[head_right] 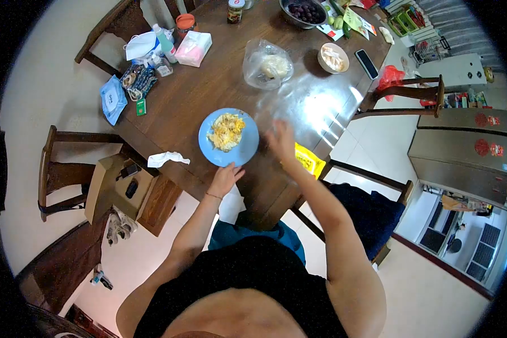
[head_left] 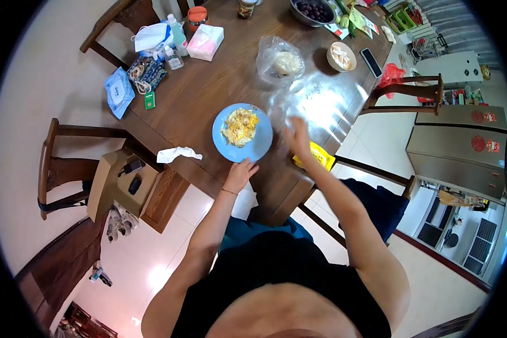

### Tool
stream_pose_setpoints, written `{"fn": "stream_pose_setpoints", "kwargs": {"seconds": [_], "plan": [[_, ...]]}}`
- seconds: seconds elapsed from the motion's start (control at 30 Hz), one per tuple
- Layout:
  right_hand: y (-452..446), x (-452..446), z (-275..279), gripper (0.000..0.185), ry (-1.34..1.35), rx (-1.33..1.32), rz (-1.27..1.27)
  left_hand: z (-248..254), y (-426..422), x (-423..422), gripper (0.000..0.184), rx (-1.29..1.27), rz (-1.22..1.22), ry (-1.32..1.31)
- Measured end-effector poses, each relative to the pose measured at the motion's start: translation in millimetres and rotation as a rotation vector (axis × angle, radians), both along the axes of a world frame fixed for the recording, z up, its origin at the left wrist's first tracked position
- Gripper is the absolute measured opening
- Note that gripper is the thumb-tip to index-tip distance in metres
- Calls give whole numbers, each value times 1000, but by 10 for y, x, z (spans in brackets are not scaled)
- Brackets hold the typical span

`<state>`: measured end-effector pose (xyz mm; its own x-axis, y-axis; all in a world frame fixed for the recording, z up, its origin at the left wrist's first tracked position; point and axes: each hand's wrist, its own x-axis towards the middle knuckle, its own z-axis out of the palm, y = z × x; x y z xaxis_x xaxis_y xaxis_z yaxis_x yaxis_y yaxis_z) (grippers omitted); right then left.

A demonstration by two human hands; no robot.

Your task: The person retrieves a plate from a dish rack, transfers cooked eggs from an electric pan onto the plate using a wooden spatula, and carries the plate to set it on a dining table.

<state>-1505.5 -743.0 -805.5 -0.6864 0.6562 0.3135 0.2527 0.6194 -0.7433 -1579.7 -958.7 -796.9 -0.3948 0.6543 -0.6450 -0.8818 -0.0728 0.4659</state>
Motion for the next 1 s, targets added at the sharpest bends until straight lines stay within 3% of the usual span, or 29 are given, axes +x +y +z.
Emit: {"fn": "stream_pose_setpoints", "kwargs": {"seconds": [0.07, 0.13, 0.27, 0.3, 0.4, 0.47, 0.6, 0.63, 0.73, 0.8, 0.83, 0.9, 0.97, 1.0], "plan": [[556, -338, 97, 44, -25, 109, -103, 39, -49, 105, 36, -117, -212, 56], [879, -719, 190, 48, 50, -34, -157, 128, -119, 243, 38, -179, -413, 140], [1111, -1167, 62, 40, -142, -43, -83, 422, -268, 649, 37, -249, -284, 269], [1154, -1206, -1, 24, -255, -5, 70, 466, -328, 780, 35, -300, -196, 309], [1090, -844, -264, 19, -347, 102, 440, 667, -435, 1107, 32, -336, -40, 330], [930, -384, -201, 14, -380, 87, 388, 678, -529, 1298, 31, -275, 15, 324], [684, 443, -266, 14, -419, 72, 645, 659, -504, 1567, 31, -253, 25, 307], [580, 616, -178, 16, -359, 70, 771, 663, -471, 1597, 30, -243, 5, 305], [535, 894, 105, 31, -538, -42, 937, 672, -423, 1636, 29, -217, -21, 303], [664, 877, 137, 33, -334, -239, 686, 676, -401, 1632, 29, -202, -18, 312], [753, 794, 40, 32, -208, -350, 437, 710, -403, 1635, 29, -200, -5, 321], [1043, 545, -231, 39, 41, -416, 193, 800, -426, 1664, 29, -208, 12, 387], [1175, 312, -439, 61, -6, -186, 100, 892, -470, 1706, 30, -224, 33, 440], [1310, 107, -829, 77, -125, -192, 166, 867, -522, 1708, 32, -220, 37, 446]]}}
